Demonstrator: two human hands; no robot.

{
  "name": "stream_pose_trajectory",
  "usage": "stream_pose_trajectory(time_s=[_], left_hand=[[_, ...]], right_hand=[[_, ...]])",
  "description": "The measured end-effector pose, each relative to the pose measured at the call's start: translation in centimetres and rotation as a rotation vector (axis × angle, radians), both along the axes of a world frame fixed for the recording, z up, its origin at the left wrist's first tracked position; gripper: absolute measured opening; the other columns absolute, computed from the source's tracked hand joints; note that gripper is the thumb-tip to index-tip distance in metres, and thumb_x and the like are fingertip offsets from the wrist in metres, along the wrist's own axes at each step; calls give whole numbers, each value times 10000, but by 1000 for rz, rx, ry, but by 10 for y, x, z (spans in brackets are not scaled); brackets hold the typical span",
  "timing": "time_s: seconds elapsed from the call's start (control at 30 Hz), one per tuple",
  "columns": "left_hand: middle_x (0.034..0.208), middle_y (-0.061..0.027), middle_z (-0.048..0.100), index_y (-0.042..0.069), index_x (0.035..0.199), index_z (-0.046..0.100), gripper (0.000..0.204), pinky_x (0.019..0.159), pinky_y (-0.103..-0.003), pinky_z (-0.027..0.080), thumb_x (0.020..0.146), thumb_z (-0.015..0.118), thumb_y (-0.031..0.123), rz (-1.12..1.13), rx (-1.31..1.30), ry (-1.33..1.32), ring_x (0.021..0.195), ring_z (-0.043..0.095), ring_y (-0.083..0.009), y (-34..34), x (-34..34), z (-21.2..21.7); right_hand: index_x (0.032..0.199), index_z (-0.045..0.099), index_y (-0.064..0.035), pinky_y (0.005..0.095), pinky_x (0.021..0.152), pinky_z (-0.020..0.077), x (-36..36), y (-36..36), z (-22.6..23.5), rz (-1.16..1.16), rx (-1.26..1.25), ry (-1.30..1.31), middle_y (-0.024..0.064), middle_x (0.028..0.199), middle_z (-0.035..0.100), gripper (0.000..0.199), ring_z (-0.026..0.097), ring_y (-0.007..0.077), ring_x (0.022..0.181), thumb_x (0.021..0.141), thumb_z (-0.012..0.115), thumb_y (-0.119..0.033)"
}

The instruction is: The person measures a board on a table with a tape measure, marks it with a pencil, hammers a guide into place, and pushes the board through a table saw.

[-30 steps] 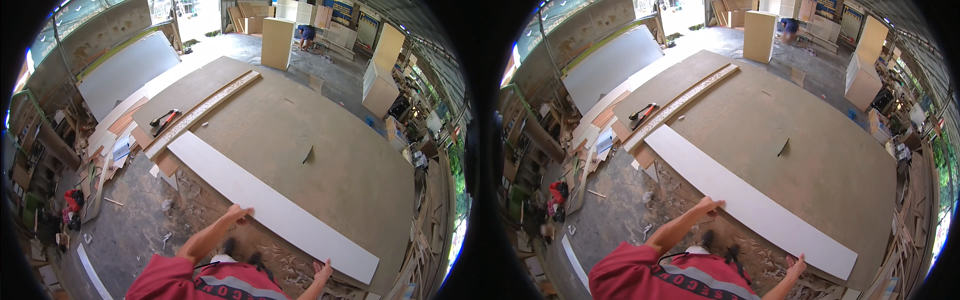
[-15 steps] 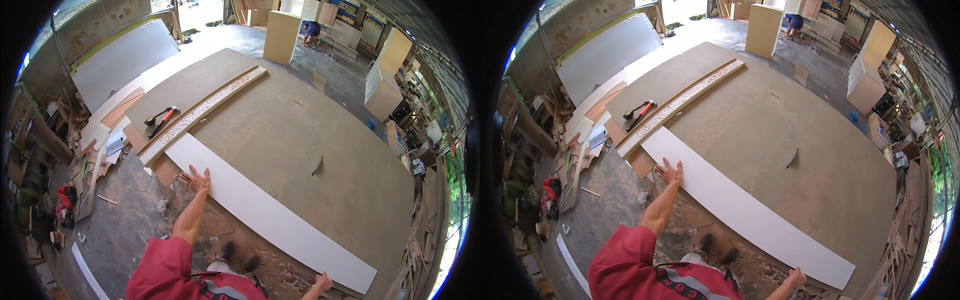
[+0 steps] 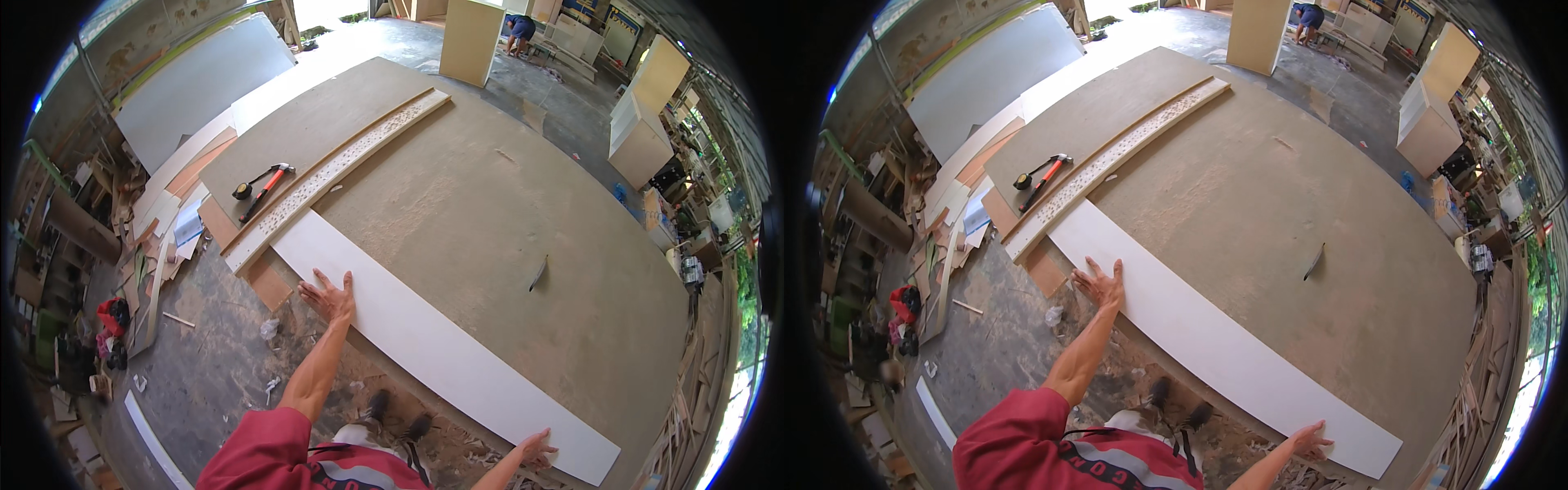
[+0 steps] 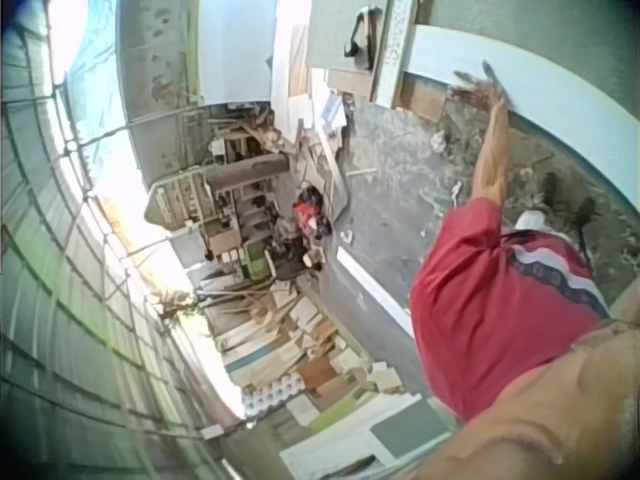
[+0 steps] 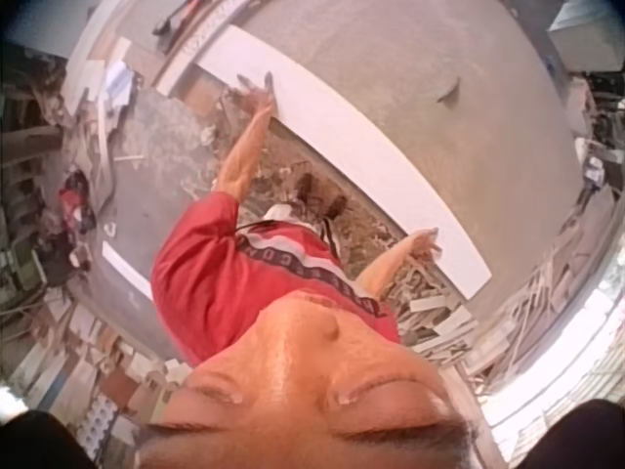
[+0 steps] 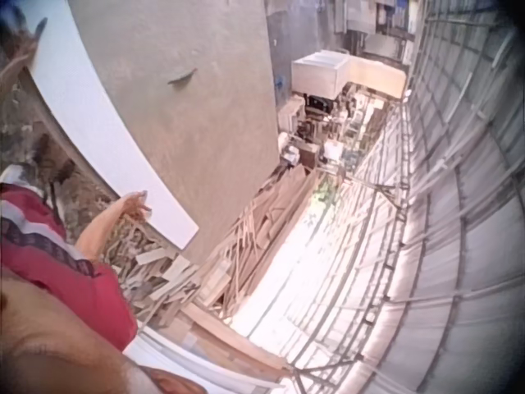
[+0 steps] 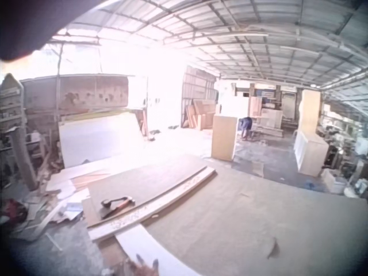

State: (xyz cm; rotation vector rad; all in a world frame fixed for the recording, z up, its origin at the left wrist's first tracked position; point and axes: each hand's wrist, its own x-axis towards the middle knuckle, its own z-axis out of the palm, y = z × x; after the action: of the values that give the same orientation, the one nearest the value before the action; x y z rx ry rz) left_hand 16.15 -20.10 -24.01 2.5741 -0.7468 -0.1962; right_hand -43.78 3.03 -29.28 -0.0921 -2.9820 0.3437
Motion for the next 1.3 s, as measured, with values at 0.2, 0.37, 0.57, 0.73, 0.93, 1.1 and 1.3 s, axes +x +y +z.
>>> stream_pose_trajectory(time_s=[0.2,0.37,0.57,0.73,0.93,1.1,1.3], left_hand=[[1527,-409,-7,54,1551,181,1010,1190,-531,-31,866,457,743,-4,-49,-28,1454,-52,-508,-29,-13,-4],[1523,-416,5,39,1544,198,1010,1189,-536,-32,866,458,742,1,-63,-78,1453,-44,-512,-53,-12,-11],[1522,-418,24,40,1545,193,1010,1186,-540,-43,869,446,746,-4,-39,-63,1458,-49,-503,-79,-22,-8],[1528,-413,15,43,1547,187,1019,1184,-538,-57,864,439,755,-4,-50,-31,1460,-69,-497,-95,-30,-4],[1530,-410,15,48,1549,186,1030,1184,-535,-59,855,442,763,-3,-42,-37,1461,-71,-495,-105,-32,-6],[1528,-413,18,54,1550,189,1039,1185,-534,-52,846,441,774,-4,-39,-38,1461,-68,-495,-115,-35,-7],[1523,-418,13,53,1550,185,1040,1186,-535,-51,846,439,776,-8,-37,-31,1455,-73,-508,-123,-34,-10]], right_hand=[[1566,181,-153,616,1148,80,-26,-25,-14,69,110,-7,475,1487,15,995,5,573,1432,847,355,-819],[1555,209,-110,630,1142,61,-12,-50,1,118,53,24,479,1484,17,1007,-1,569,1435,851,348,-816],[1551,193,-85,617,1148,59,-13,-79,9,118,36,21,483,1481,11,985,8,552,1442,874,390,-773],[1557,193,-109,603,1156,64,-21,-94,4,120,2,36,466,1495,-15,1005,-41,546,1445,855,370,-806],[1553,189,-90,591,1160,68,-26,-110,5,101,16,23,468,1493,-25,991,-8,545,1448,869,396,-777],[1553,194,-96,592,1155,111,-31,-119,5,80,41,26,463,1497,-20,989,20,546,1446,867,394,-781],[1551,197,-93,585,1156,121,-29,-127,10,100,10,29,467,1494,3,996,36,546,1445,863,391,-787]])
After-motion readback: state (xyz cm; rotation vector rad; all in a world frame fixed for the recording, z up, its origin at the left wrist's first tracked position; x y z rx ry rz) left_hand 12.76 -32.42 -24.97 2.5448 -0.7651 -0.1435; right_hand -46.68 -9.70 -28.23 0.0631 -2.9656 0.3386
